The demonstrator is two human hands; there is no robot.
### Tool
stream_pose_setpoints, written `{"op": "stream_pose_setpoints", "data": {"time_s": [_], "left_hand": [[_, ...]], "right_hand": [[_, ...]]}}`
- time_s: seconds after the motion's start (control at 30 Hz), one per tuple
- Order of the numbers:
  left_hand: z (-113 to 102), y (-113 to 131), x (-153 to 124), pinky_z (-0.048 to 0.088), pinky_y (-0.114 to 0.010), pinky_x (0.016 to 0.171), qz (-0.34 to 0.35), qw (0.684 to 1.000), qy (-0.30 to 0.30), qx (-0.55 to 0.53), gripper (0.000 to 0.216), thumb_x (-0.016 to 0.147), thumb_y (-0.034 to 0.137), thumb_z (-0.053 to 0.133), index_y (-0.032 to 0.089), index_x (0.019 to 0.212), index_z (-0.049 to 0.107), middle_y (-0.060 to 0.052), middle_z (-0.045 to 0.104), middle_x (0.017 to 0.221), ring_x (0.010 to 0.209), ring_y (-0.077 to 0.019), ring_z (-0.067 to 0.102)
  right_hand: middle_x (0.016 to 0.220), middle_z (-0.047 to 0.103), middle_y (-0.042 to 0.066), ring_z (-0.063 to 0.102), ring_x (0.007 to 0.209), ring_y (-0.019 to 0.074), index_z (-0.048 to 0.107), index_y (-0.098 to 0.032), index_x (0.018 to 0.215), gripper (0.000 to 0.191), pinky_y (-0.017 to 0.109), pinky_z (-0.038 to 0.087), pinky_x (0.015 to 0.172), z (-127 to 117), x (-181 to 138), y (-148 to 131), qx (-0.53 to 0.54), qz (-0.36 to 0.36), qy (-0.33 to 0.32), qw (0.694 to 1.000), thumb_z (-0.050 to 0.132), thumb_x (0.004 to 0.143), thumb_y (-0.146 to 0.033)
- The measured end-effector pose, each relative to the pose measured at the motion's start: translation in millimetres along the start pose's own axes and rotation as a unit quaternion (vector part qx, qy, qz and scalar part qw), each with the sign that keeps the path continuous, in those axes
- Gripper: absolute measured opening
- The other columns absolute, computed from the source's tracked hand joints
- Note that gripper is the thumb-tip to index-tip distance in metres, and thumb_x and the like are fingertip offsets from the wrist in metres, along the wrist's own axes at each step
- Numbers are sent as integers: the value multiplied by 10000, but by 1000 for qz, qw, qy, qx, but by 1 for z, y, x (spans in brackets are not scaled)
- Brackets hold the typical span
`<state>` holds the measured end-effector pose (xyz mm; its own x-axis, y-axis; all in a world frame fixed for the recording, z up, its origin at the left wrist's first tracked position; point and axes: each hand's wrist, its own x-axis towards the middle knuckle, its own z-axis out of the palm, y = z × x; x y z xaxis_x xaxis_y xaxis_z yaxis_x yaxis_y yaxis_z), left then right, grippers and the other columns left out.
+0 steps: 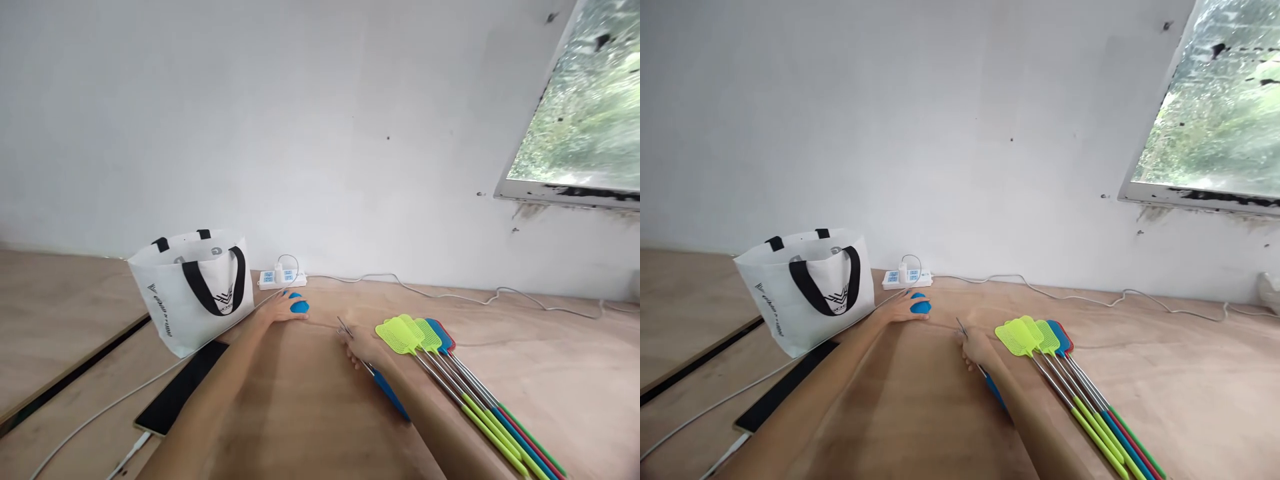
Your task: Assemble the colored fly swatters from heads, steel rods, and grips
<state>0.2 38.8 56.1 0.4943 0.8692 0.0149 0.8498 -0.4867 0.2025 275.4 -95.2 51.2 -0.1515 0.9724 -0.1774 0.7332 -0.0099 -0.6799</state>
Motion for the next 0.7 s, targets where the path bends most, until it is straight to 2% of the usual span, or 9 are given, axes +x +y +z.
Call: {"op": "stream_pose_setpoints", "data": {"time_s": [0.13, 0.27, 0.37, 0.47, 0.6, 0.7], "left_hand": [[11, 13, -22, 169, -551, 1224, 28, 999, 37, 24, 776, 856, 837, 448, 396, 1494, 486, -49, 352, 1637, 1546, -370, 158], [17, 28, -44, 151, -524, 1243, 51, 995, 76, 49, 672, 953, 736, 401, 375, 1516, 460, -46, 356, 1639, 1543, -323, 212], [21, 42, -61, 102, -485, 1265, 83, 988, 119, 61, 613, 1016, 650, 344, 340, 1538, 425, -42, 388, 1622, 1532, -265, 259], [27, 60, -84, 144, -471, 1264, 75, 986, 138, 46, 627, 1033, 624, 312, 279, 1549, 402, -59, 368, 1632, 1529, -262, 266], [38, 94, -119, 201, -463, 1256, 80, 988, 128, 12, 647, 1032, 623, 323, 255, 1563, 359, -71, 350, 1640, 1525, -254, 277], [44, 116, -137, 199, -451, 1260, 106, 987, 120, -10, 629, 1026, 625, 350, 279, 1551, 370, -52, 344, 1645, 1525, -244, 280]], "right_hand": [[587, 570, -30, 583, 480, 113, 560, -185, 919, 327, 257, 580, 507, 7, 16, -3, 75, -15, 2, 997, 458, 1031, -474], [693, 634, 3, 631, 579, 112, 592, -158, 953, 319, 257, 601, 590, 10, 25, -5, 85, -24, 30, 996, 539, 1008, -468], [1000, 694, 60, 684, 835, 159, 634, -147, 1114, 307, 333, 606, 755, 2, 28, -2, 44, -5, 72, 996, 589, 994, -426], [1272, 628, 81, 643, 1077, 221, 610, -182, 1262, 367, 444, 561, 916, -9, 24, 6, -28, 29, 115, 993, 633, 971, -403], [1376, 557, 141, 539, 1264, 292, 569, -166, 1323, 411, 511, 446, 1041, -17, 9, 16, -122, 59, 153, 979, 555, 1003, -422], [1367, 545, 190, 483, 1326, 318, 565, -151, 1330, 433, 452, 386, 1055, -22, -5, 23, -181, 48, 157, 970, 440, 1038, -446]]}}
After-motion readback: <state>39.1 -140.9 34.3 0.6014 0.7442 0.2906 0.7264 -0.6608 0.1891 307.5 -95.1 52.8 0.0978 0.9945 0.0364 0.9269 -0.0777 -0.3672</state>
